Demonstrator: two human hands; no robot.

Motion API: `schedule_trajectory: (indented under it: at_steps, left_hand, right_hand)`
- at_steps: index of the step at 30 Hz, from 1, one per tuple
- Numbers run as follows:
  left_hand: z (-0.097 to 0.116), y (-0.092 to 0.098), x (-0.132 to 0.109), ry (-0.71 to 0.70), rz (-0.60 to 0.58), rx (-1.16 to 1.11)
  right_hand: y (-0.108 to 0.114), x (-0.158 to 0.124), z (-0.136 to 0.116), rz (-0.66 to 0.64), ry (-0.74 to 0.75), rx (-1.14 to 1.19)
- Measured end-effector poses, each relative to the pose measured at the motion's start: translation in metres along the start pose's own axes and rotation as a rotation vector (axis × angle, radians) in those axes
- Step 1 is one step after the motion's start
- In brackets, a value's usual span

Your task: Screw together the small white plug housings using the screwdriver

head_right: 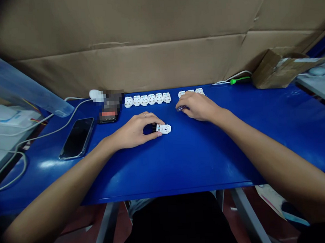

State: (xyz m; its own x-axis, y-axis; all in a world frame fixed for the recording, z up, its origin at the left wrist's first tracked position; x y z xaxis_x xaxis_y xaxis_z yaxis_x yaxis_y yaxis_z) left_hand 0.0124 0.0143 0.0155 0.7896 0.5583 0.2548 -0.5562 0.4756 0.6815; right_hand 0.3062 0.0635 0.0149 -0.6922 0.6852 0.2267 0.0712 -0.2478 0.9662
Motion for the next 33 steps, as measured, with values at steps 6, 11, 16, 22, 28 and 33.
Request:
schedule_trajectory:
  at_steps: [6,11,16,22,28,33]
  left_hand:
    - [0.002,0.007,-0.001,0.012,-0.011,0.037]
    - [0.005,0.009,0.0,0.018,-0.011,0.036]
    - [0.004,0.008,0.0,0.029,-0.015,0.043]
    - [0.001,0.008,-0.001,0.034,-0.019,0.054]
    - [0.003,0.003,0.0,0.038,0.15,-0.022]
    - [0.015,-0.01,0.004,0.082,0.377,-0.244]
  right_hand:
    - [0.007,-0.005,-0.01,-0.043,0.011,0.075]
    - [0.012,-0.005,-0.013,-0.059,-0.083,0.21]
    - [0.013,-0.005,-0.011,-0.076,-0.103,0.236]
    - [0.031,-0.007,-0.029,0.002,-0.13,0.297]
    - [0.043,-0.007,-0.06,0.019,-0.173,0.586]
    - [0.041,-0.003,-0.078,0.165,-0.245,0.799]
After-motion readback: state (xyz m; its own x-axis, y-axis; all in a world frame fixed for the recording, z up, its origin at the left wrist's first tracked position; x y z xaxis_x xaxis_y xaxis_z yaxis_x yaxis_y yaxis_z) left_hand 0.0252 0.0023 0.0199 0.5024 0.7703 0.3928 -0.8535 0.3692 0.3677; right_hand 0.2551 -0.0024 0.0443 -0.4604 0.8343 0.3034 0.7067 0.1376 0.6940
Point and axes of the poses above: each hand's wrist, its own x-axis towards the middle knuckle, its own y-axis out of the back of the hand, z = x × y, the point moved 2 cm from there along x, towards the middle knuckle, and after that the axes turned 12 degrees about -x, right-handed, at the moved point
